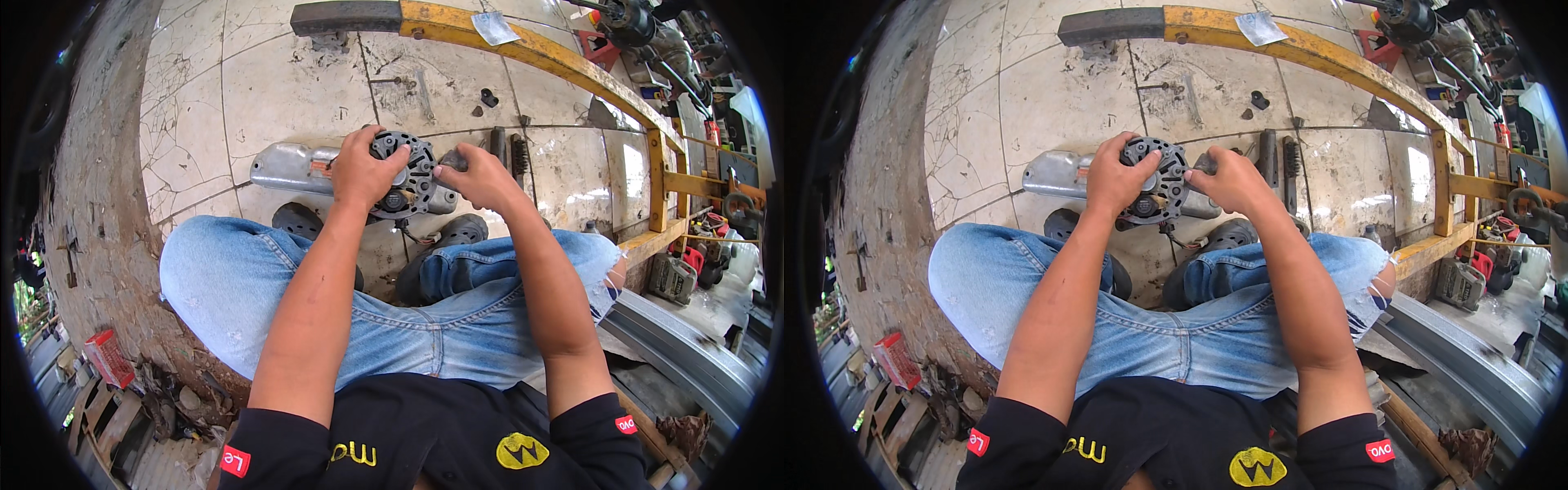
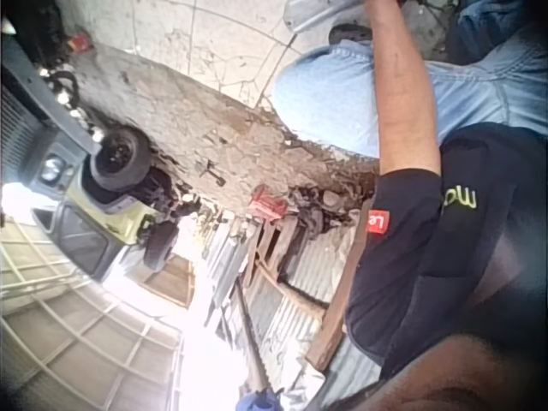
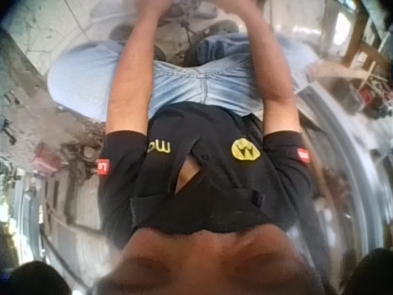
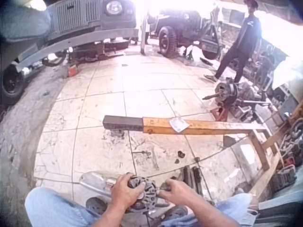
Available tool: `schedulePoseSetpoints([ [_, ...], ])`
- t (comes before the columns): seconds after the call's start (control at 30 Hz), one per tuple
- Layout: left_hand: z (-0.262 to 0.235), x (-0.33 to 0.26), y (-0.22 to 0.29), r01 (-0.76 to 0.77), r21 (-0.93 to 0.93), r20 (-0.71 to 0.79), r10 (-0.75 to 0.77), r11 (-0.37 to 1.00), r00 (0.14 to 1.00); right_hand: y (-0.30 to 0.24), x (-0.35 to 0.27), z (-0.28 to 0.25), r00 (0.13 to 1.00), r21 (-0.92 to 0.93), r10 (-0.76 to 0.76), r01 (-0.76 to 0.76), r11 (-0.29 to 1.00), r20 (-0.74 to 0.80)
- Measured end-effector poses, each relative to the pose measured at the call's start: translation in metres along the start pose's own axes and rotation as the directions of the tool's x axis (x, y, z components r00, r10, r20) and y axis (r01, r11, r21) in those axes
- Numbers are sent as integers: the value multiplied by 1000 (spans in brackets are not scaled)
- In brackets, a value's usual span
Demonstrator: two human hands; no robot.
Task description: The person sits on the floor and uses a screwdriver and a scraper to clean and adjust the internal components of a disassembled alternator. The person repeatedly scrapes the metal fins and uses the screwdriver to manipulate internal parts.
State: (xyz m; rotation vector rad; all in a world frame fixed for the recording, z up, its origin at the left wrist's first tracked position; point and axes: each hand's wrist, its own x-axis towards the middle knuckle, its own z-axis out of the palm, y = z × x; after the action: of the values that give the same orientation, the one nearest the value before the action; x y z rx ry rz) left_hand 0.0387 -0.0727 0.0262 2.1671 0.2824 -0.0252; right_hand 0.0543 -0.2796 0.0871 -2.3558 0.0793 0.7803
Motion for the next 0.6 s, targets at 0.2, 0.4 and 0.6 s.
schedulePoseSetpoints([
  [0.2, 1, 0, 2, 18, -18, 15, -17, 1000, 1000, 1, 0, 2, 1000, 7, 15, -15, 1000, -13],
  [0.4, 0, 0, 1, 22, -6, 11, -21, 1000, 1000, 1, 1, 4, 999, -54, -4, 2, 999, -36],
  [0.6, -1, -2, 4, 29, -5, 5, -29, 1000, 1000, 2, 2, 6, 999, -76, 4, -8, 997, -52],
])
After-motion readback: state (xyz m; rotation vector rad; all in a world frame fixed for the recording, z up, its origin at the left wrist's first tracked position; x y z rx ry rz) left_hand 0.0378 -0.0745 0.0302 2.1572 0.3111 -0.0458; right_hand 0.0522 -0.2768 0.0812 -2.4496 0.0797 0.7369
